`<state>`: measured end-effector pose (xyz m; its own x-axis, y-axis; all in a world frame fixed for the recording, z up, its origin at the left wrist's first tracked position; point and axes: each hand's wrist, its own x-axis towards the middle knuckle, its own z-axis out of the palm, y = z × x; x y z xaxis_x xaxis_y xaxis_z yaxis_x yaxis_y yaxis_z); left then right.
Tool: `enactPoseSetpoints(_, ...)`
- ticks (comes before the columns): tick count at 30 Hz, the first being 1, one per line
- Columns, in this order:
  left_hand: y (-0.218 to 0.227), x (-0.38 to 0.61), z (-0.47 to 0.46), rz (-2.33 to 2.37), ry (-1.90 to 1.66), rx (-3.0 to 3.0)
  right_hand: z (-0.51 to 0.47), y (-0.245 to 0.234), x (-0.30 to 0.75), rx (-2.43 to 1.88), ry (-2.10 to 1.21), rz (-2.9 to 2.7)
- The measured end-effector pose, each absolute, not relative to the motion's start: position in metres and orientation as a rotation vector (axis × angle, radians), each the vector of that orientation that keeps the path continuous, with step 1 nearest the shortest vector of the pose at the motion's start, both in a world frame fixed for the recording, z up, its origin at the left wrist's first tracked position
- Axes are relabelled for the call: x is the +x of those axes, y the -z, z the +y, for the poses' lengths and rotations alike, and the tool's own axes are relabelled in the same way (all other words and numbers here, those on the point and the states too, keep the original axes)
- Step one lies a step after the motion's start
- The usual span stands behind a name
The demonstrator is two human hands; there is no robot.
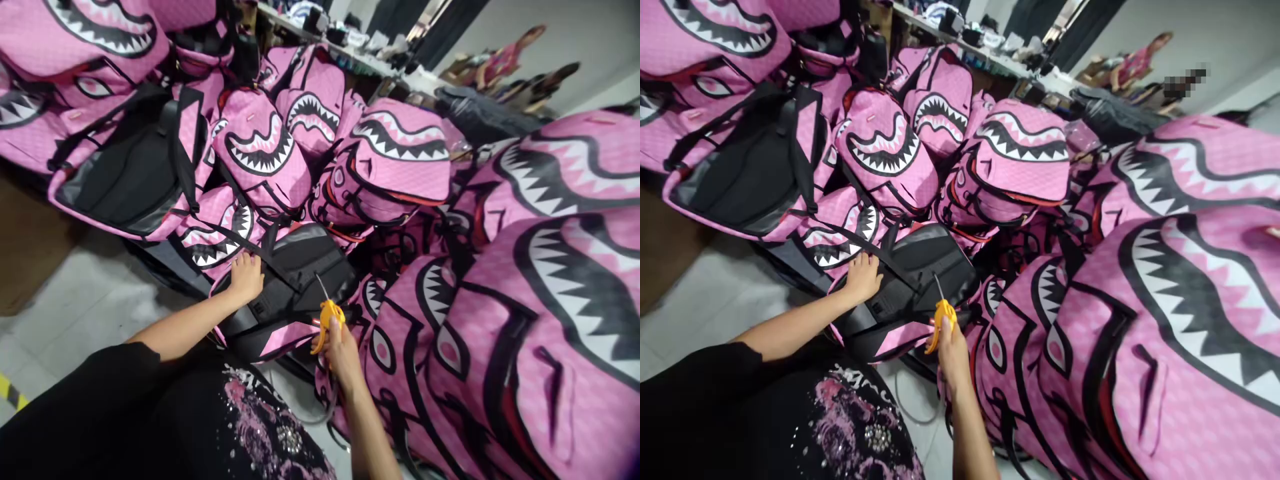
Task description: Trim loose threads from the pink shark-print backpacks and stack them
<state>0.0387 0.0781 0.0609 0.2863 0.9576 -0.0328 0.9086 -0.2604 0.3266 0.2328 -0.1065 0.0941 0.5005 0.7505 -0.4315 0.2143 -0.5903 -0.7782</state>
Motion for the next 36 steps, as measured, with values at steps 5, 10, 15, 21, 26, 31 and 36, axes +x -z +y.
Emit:
enactPoseSetpoints(5, -0.08, 0.036, 0.074, 1.329, -0.451, 2.12, -0.057, -0.132, 0.258, -2.389, -0.811, -0.996)
enactPoseSetpoints(10, -0.065, 0.023, 0.114, 1.06, -0.581, 1.307, -0.051, -0.142, 0.247, -2.229, -1.317, -1.327)
enactPoseSetpoints(15, -0.051, 0.007, 0.136, 0.888, -0.348, 0.828, -0.058, -0.154, 0.243, -2.122, -1.507, -1.351)
enactPoseSetpoints(21, -0.06, 0.011, 0.131, 0.875, -0.261, 0.956, -0.046, -0.146, 0.228, -2.287, -0.963, -1.459)
enactPoseSetpoints(26, -0.055, 0.032, 0.114, 0.86, -0.325, 1.305, -0.058, -0.172, 0.249, -2.407, -1.022, -1.443)
enactPoseSetpoints(31, -0.046, 0.066, 0.098, 1.045, -0.324, 1.999, -0.075, -0.204, 0.289, -3.043, -0.438, -1.317)
enactPoseSetpoints(36, -0.069, 0.08, 0.081, 1.226, -0.341, 2.284, -0.105, -0.194, 0.283, -2.951, -0.94, -1.565)
